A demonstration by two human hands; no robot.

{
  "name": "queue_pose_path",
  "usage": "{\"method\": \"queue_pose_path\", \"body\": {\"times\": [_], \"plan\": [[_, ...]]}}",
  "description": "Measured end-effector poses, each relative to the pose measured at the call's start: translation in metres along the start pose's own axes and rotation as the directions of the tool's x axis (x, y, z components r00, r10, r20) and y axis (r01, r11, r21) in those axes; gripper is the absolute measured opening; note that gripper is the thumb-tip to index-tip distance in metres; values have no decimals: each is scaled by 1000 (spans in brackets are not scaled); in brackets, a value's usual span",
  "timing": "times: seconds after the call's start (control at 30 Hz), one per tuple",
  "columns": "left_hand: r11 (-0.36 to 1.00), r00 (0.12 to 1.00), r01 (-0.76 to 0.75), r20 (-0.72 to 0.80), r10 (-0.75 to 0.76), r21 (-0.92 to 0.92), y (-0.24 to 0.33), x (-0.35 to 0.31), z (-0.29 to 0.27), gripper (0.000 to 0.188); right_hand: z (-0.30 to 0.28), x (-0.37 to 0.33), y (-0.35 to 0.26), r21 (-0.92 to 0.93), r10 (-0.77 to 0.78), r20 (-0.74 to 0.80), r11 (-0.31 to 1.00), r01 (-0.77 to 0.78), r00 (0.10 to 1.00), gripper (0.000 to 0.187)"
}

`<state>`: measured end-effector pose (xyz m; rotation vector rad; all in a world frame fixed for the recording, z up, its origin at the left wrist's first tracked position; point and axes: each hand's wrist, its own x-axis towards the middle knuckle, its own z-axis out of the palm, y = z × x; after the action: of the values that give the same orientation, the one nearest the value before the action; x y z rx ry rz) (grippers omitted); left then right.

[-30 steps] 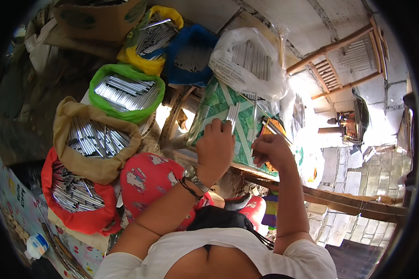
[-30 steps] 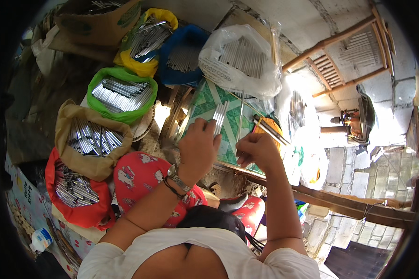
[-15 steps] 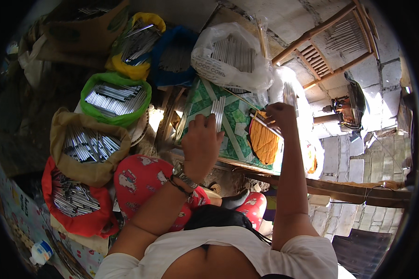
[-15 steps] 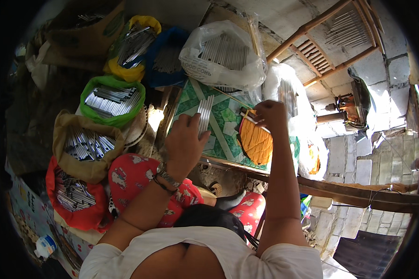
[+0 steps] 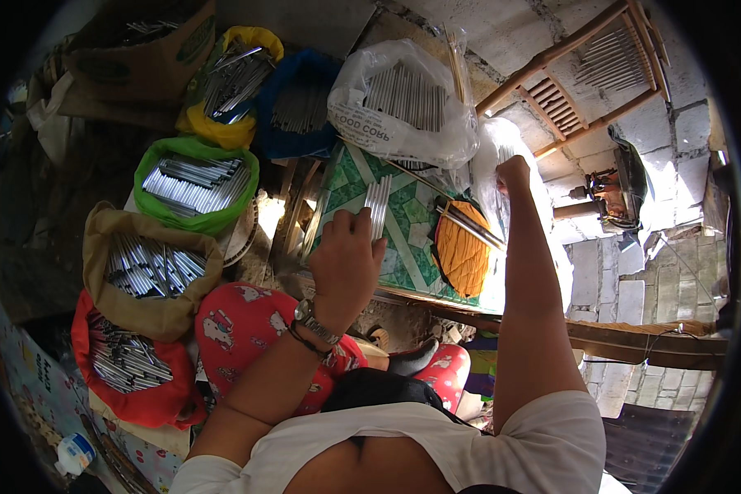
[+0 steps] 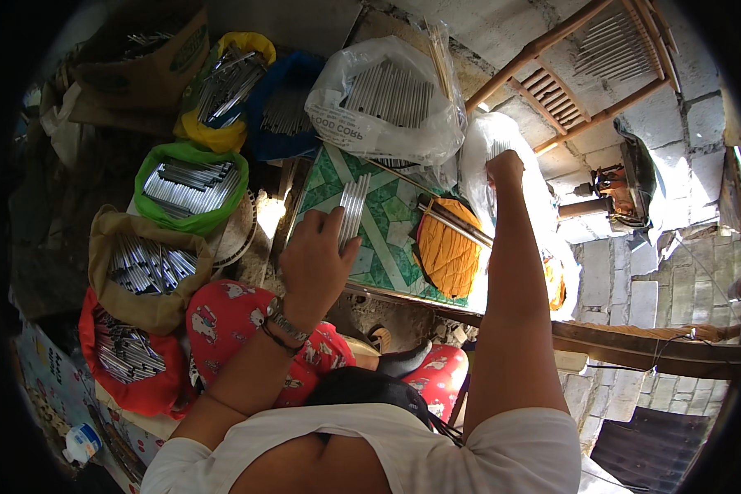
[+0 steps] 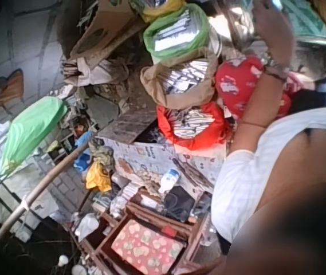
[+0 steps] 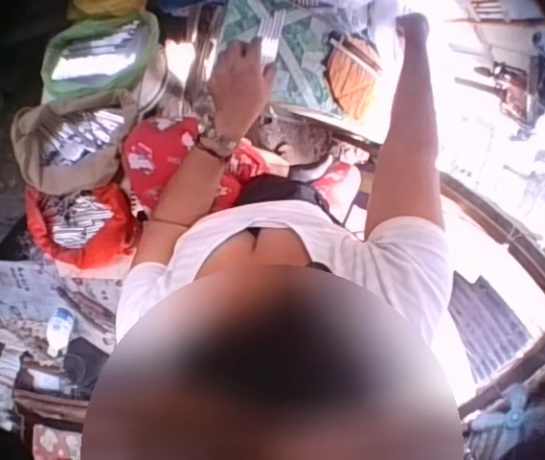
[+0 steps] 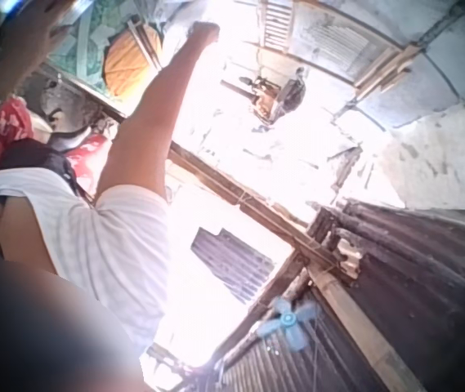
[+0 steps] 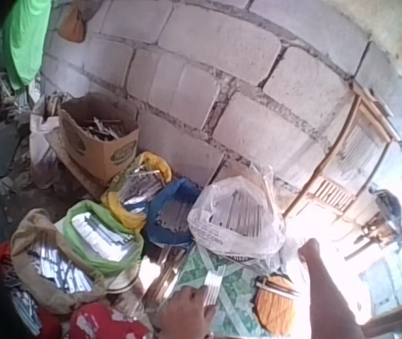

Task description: The person gathers metal rods from a table, aligns them into a bundle, and secures the bundle with a rubber band. The person then places the finished bundle aside and repeats the process with additional rods.

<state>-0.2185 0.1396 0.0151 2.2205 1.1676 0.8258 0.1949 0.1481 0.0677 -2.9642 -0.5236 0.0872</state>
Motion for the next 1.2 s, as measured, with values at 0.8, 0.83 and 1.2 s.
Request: {"method": "queue_pose_path", "body": {"times": [0.8,0.83,1.2], "plan": [[999,999,-31,-37,32,18,0,-2,0,44,-39,28,59,484,43,530,804,-344,847,18],[999,998,-37,-46,37,19,0,-2,0,44,-43,16,61,575,-17,585,714,-400,811,16],[1000,1000,5,-21,-5,12,1,-2,3,49,-22,-267,35,667,-469,712,684,-295,523,17]]}}
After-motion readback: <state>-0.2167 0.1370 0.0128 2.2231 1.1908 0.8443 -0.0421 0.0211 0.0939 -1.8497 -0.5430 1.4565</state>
